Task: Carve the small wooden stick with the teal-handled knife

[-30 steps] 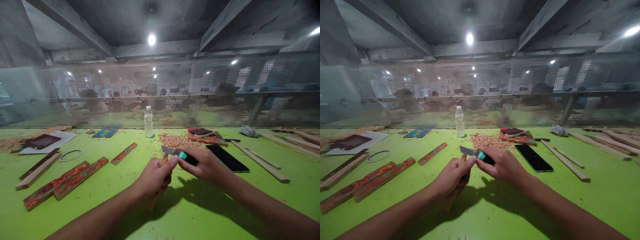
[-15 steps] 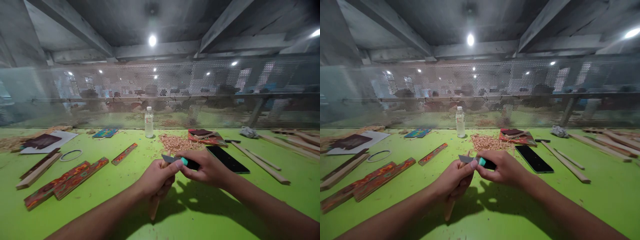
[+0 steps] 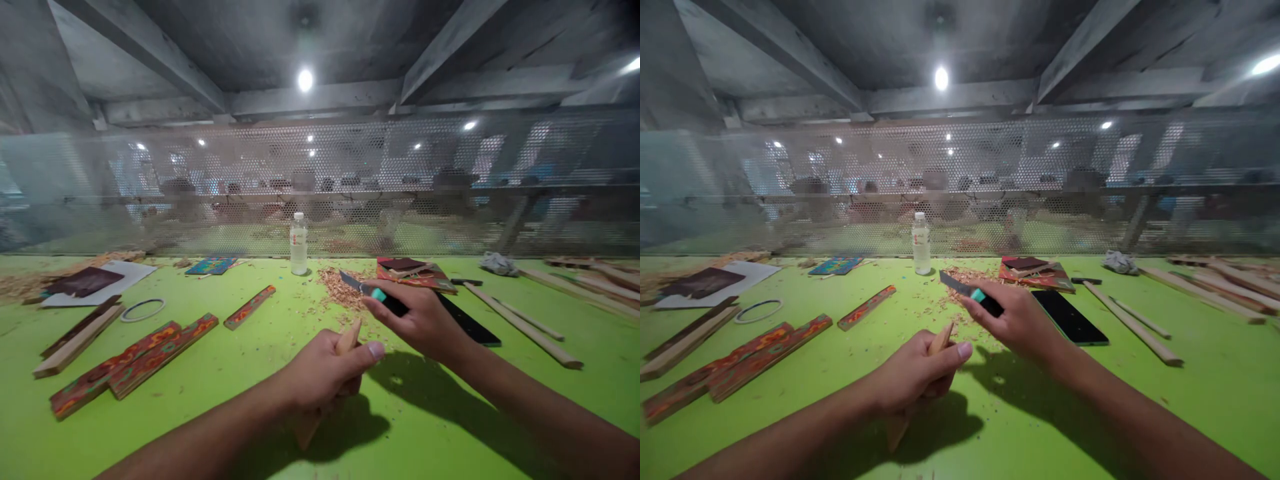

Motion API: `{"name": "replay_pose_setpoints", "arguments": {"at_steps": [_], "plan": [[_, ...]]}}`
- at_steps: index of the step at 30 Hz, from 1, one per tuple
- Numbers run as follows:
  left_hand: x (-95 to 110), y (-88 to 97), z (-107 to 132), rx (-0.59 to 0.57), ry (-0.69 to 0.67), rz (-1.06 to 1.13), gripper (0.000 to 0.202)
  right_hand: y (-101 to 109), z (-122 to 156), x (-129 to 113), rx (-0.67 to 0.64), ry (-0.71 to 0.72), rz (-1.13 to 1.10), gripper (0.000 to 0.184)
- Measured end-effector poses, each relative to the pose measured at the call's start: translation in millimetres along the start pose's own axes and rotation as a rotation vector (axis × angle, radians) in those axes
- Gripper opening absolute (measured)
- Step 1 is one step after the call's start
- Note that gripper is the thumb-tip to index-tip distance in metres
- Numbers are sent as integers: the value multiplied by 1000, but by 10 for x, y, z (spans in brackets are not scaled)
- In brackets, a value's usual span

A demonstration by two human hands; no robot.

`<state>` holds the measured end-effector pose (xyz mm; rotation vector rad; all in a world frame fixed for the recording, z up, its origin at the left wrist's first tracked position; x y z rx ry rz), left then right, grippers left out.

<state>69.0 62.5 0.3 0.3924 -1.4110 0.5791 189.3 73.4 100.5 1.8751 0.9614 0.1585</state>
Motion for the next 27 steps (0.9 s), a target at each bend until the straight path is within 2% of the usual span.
{"name": "replay_pose_setpoints", "arguments": {"at_steps": [4,7,9,14,27], "plan": [[-15,141,-1,81,-13,0,60,48,-14,103,12,-35,5,34],[11,285,-2,151,-47,24,58,-38,-33,8,-40,17,-5,30],[20,320,-14,160,-59,34,58,-110,-45,-82,-81,62,-12,29],[31,259,-43,116,-68,24,60,-200,-59,-179,-148,133,-29,27],[-40,174,-53,29,-52,50,65,-216,-39,-240,-211,209,-61,26]]}}
Point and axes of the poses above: each hand's wrist, its own z-axis away from the middle knuckle, its own y-axis out of the back of the hand, x = y × z, the point moved 10 cm from there along -z, towards the middle knuckle, and after that the axes turned 15 degrees about -x, right-handed, at the moved point
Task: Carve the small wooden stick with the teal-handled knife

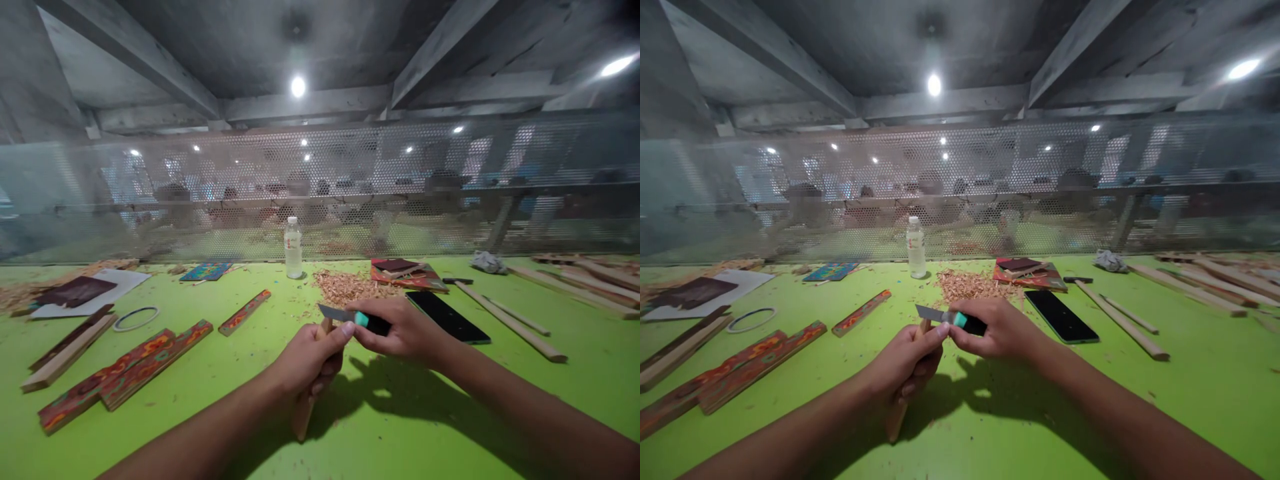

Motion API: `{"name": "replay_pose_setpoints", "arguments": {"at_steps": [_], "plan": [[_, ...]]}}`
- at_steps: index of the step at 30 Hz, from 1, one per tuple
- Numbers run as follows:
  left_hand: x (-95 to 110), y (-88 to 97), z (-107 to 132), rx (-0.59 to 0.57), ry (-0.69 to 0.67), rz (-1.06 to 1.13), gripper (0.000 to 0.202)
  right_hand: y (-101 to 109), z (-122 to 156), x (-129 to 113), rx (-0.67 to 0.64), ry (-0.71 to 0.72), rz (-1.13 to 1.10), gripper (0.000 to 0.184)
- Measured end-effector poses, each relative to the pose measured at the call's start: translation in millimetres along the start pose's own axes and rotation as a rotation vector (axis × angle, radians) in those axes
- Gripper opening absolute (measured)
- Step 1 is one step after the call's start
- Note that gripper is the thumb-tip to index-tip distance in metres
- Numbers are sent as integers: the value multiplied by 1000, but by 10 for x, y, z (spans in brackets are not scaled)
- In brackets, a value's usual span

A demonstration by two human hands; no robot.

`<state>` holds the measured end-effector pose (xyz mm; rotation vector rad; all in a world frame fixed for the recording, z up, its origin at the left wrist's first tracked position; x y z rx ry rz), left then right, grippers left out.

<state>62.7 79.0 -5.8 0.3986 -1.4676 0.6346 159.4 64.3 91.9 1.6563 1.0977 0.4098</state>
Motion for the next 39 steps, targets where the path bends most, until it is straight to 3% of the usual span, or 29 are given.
{"name": "replay_pose_setpoints", "arguments": {"at_steps": [18,30,39], "plan": [[5,55,15,95,16,-8,63,10,5,108,49,-98,66,28],[6,166,-5,125,-32,-59,62,-281,-33,76,-128,-89,44,27],[29,159,14,176,0,-62,59,-274,-26,139,-149,-135,11,32]]}}
Point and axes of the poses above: each hand's wrist, its own z-axis away from the middle knuckle, its own y-axis out of the back of the hand, x = y × z, the point moved 10 cm from there along -z, towards the middle knuckle, and after that the axes turned 15 degrees about -x, right-handed, at the moved point
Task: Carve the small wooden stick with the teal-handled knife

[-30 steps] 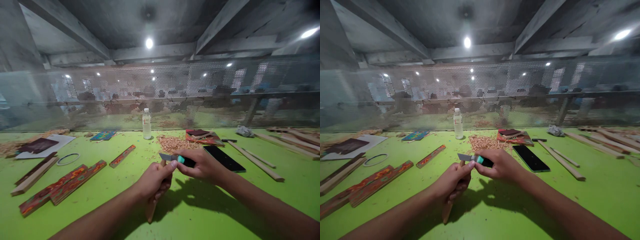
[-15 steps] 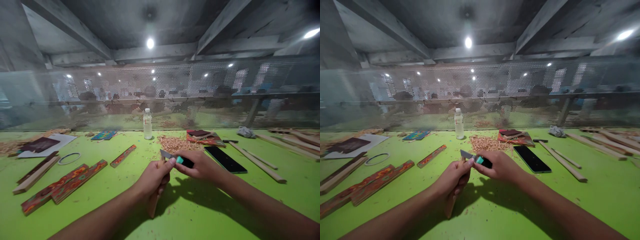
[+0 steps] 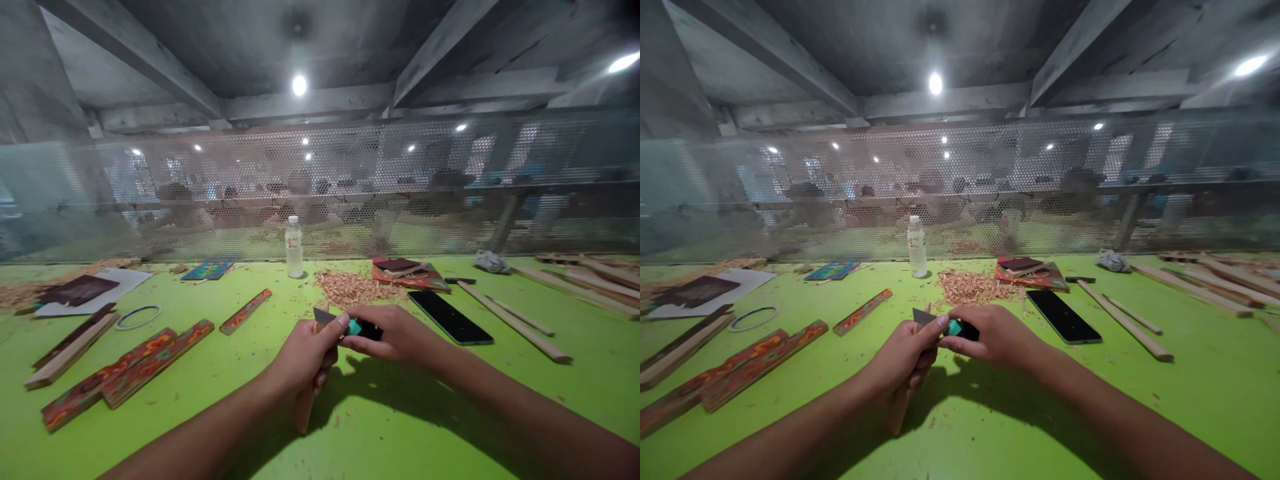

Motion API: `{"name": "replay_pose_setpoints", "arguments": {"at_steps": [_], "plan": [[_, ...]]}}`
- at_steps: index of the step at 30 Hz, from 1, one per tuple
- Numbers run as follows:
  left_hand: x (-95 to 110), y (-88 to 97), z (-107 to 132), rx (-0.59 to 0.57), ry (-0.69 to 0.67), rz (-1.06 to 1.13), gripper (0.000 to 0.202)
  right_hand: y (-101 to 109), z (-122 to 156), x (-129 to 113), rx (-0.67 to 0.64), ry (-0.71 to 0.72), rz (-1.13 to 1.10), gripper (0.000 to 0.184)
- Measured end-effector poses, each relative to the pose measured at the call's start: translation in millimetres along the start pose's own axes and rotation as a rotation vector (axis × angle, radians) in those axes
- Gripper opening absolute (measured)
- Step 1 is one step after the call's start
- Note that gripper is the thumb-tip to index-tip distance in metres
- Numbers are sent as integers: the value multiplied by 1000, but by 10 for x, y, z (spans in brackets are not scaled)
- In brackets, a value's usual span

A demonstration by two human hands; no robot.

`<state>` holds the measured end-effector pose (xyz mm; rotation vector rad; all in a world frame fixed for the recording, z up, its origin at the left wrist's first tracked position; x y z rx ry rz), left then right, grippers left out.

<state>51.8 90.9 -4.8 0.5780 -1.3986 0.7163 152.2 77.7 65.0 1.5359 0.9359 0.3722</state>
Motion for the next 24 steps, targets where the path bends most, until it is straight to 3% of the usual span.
{"name": "replay_pose_setpoints", "arguments": {"at_steps": [24], "plan": [[-3,60,0,44,-6,-14,63,-6,-8,8,18,-60,-13,48]]}}
Point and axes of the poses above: each hand's wrist, its own z-axis away from the middle knuckle, its own y-axis out of the back of the hand, x = y × z, the point moved 10 cm from there along -z, towards the middle knuckle, and after that the axes turned 15 degrees about -x, right-handed, at the moved point
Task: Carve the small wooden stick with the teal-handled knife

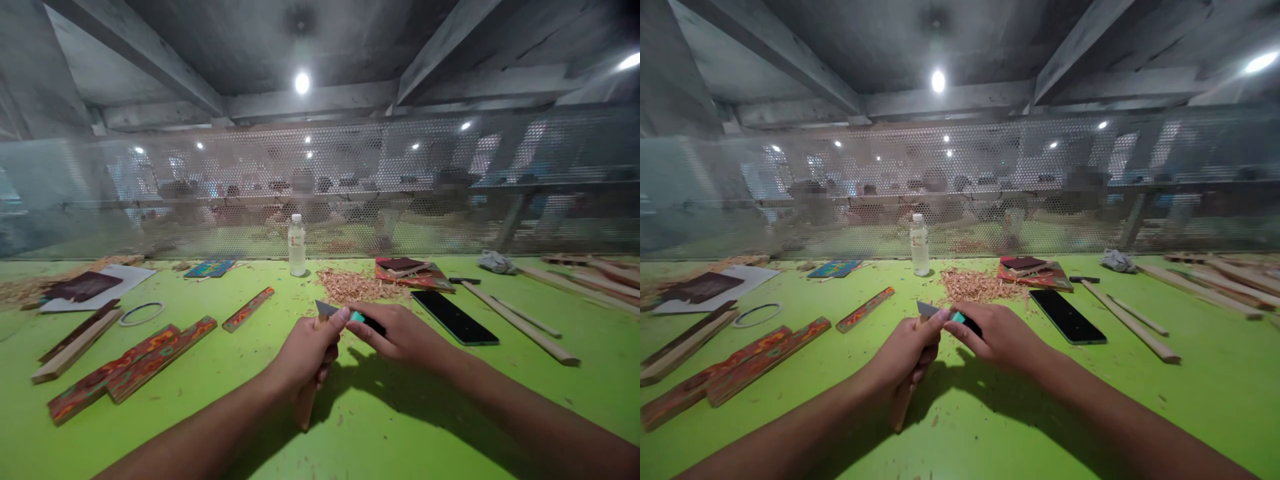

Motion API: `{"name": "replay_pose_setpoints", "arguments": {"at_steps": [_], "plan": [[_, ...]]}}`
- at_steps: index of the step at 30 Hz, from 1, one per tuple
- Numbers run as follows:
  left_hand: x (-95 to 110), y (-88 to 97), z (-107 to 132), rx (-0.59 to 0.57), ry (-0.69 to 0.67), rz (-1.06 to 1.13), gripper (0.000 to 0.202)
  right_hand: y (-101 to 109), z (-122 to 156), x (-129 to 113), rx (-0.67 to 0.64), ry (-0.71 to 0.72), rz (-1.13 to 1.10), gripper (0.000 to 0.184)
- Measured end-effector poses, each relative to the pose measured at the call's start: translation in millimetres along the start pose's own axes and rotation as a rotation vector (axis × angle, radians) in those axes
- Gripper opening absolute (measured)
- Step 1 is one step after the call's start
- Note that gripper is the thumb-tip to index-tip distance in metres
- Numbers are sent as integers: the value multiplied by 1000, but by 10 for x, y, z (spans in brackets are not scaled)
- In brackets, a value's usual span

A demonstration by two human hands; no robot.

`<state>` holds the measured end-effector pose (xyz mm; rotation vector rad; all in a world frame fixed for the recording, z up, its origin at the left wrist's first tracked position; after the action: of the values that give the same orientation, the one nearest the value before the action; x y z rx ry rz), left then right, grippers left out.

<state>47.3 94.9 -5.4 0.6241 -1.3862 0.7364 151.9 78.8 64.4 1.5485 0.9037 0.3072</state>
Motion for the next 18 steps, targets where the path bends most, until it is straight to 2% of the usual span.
{"name": "replay_pose_setpoints", "arguments": {"at_steps": [5,13,18], "plan": [[2,12,-6,-9,-24,-11,62,-10,13,19,-9,-11,1,51],[20,-47,-49,-114,-83,-26,60,4,14,-2,-37,66,15,50],[68,-18,-20,-56,-108,-42,50,5,16,52,-15,40,70,52]]}}
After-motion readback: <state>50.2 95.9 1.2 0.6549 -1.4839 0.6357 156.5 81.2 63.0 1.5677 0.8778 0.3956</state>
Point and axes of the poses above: each hand's wrist, its own z-axis away from the middle knuckle, its own y-axis out of the back of the hand, x = y × z, the point moved 10 cm from there along -z, towards the middle knuckle, and after that the axes turned 15 degrees about -x, right-handed, at the moved point
